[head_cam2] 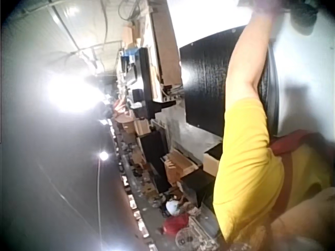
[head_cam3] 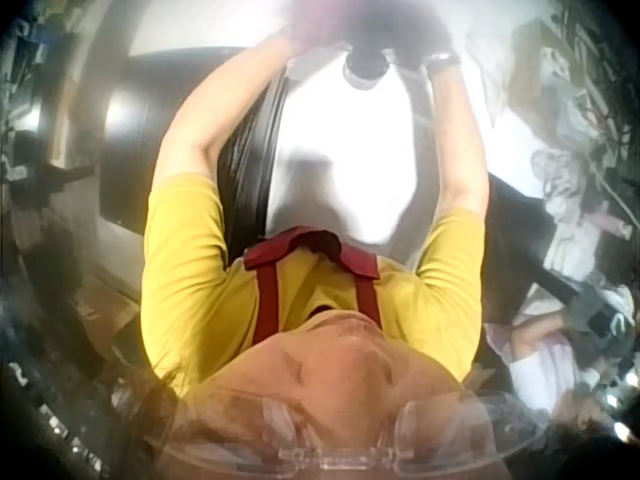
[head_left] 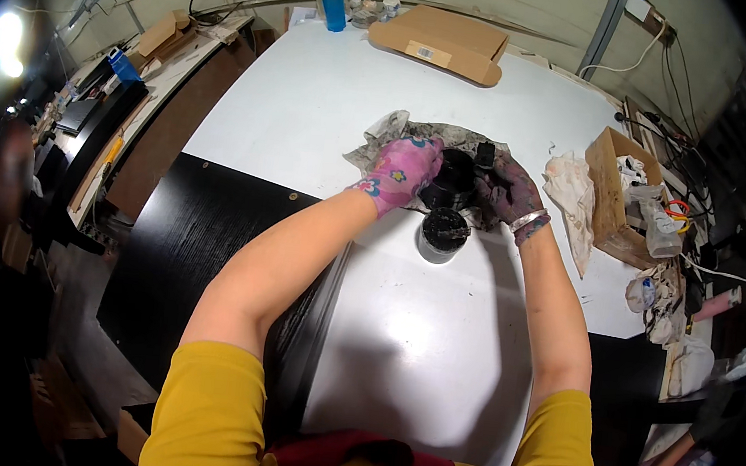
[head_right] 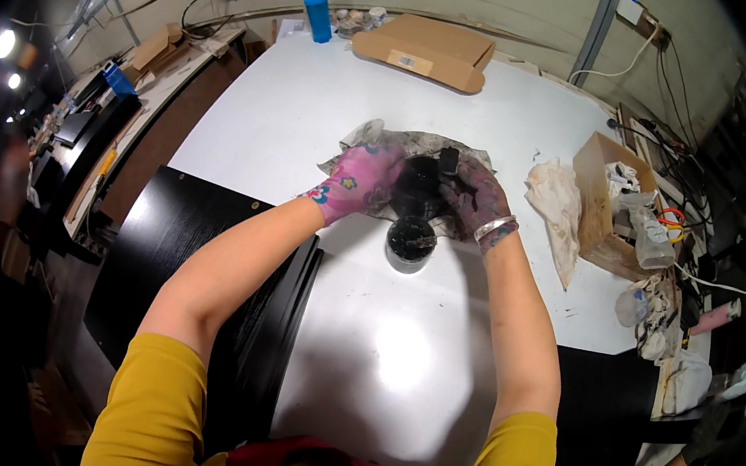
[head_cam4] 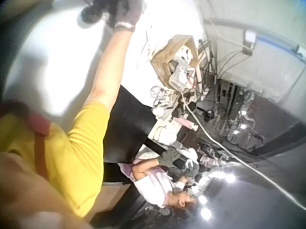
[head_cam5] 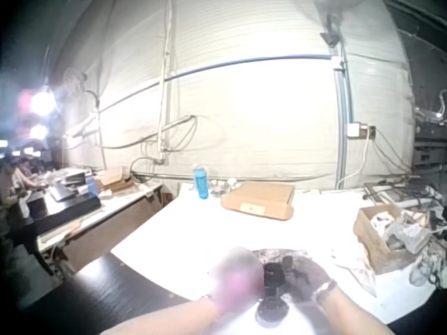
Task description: The person applies a dark finish to a black wood-grain panel using a small brush and a cloth. They repeatedly dip the brush into a container, apply the finish to the panel, and wipe the surface with a white cloth. The person handles the panel and the container throughout the process.
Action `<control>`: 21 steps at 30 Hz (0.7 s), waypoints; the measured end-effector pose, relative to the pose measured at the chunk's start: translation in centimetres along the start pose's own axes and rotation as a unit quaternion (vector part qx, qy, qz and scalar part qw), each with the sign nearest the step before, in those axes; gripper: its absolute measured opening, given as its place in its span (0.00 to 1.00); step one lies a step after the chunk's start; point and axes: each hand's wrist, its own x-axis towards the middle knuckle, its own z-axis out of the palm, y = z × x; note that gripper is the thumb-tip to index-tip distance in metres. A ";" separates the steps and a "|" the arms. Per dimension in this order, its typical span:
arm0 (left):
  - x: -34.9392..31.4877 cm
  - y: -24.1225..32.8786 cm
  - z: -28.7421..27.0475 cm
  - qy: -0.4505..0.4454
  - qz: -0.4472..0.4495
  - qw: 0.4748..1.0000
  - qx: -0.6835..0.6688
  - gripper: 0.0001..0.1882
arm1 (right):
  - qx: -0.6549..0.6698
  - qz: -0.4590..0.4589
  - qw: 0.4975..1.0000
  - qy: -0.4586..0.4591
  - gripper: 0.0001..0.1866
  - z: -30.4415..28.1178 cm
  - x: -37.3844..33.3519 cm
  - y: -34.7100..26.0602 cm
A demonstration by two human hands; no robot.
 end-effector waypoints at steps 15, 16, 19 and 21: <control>2.7 -2.5 4.2 0.005 0.028 0.999 0.029 0.09 | -0.753 -0.171 0.631 0.070 0.13 3.5 0.0 0.7; 2.8 -2.5 4.3 0.005 0.026 0.999 0.029 0.09 | -0.777 -0.188 0.599 0.049 0.12 3.2 0.0 0.6; 3.0 -2.4 4.5 -0.007 0.005 1.000 0.021 0.09 | -0.821 -0.188 0.539 0.013 0.11 3.4 -0.8 0.6; 3.0 -2.2 4.3 -0.029 -0.029 0.999 0.003 0.09 | -0.850 -0.176 0.496 -0.013 0.11 3.9 -1.5 -0.3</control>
